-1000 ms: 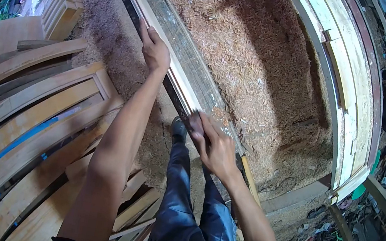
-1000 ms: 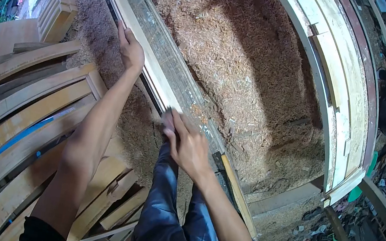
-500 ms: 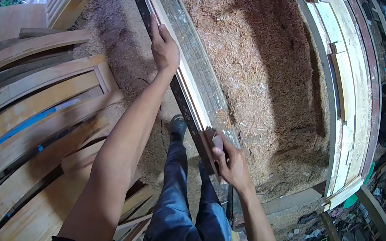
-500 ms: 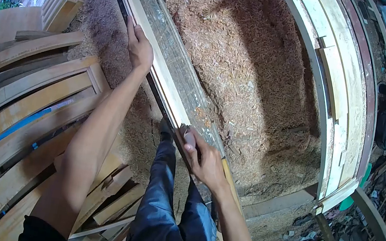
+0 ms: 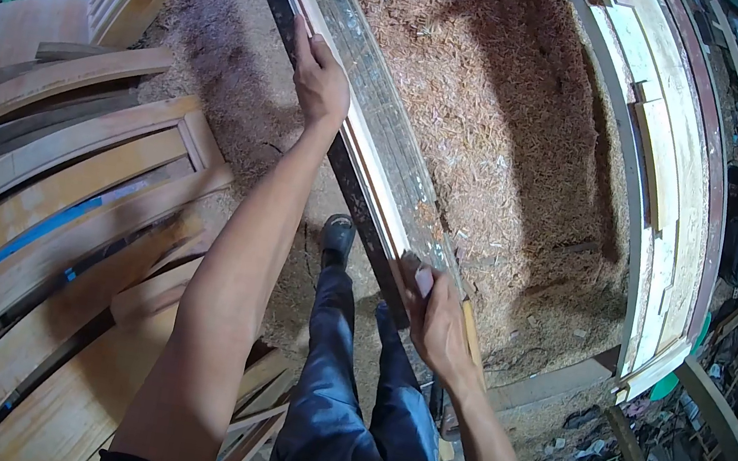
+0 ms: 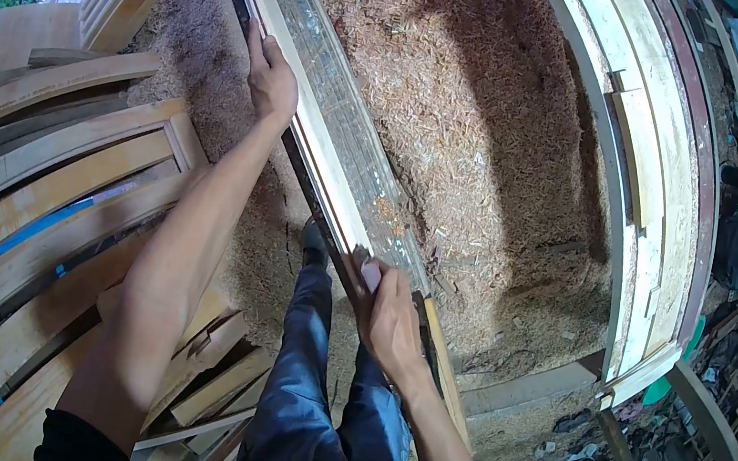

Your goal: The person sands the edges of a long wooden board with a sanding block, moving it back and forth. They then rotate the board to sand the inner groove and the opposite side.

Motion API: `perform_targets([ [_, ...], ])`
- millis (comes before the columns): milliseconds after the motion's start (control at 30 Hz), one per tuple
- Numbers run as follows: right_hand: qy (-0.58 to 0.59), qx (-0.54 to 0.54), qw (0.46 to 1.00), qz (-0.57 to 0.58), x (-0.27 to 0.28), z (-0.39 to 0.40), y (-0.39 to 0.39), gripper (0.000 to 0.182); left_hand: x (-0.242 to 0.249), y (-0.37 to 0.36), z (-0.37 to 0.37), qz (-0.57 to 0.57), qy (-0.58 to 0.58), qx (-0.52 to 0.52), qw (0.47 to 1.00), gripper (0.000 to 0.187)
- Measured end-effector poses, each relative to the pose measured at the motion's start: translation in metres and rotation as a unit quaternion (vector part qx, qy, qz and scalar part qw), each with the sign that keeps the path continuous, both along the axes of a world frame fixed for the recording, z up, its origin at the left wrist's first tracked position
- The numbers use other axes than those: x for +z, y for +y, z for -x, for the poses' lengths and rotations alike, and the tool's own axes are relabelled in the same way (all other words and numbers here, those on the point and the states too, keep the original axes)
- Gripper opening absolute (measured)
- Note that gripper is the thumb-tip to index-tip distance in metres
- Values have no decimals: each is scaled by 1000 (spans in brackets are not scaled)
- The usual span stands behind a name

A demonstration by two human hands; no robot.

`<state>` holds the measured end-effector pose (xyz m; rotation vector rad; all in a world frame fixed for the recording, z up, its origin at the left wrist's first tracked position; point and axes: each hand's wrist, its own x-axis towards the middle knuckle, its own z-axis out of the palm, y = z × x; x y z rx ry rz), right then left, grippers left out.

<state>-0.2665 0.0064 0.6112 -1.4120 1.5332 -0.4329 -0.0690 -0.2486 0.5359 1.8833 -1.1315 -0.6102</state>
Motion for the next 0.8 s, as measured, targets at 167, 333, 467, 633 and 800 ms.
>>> perform_targets([
  [167,-1,-42,996,79,-19,-11,-8,26,0,-1,-1,-3,2,3,1000,49],
  [333,29,-30,995,96,-23,-36,-54,34,-2,-1,-1,-16,5,8,1000,48],
  [467,36,-44,996,74,-12,-20,-10,35,4,0,1,-16,20,12,1000,48],
  [633,37,-62,994,82,-16,-23,1,35,0,-1,0,21,5,9,1000,48],
  [800,7,-67,989,134,-37,-62,-110,18,-1,-3,0,22,1,4,1000,48],
])
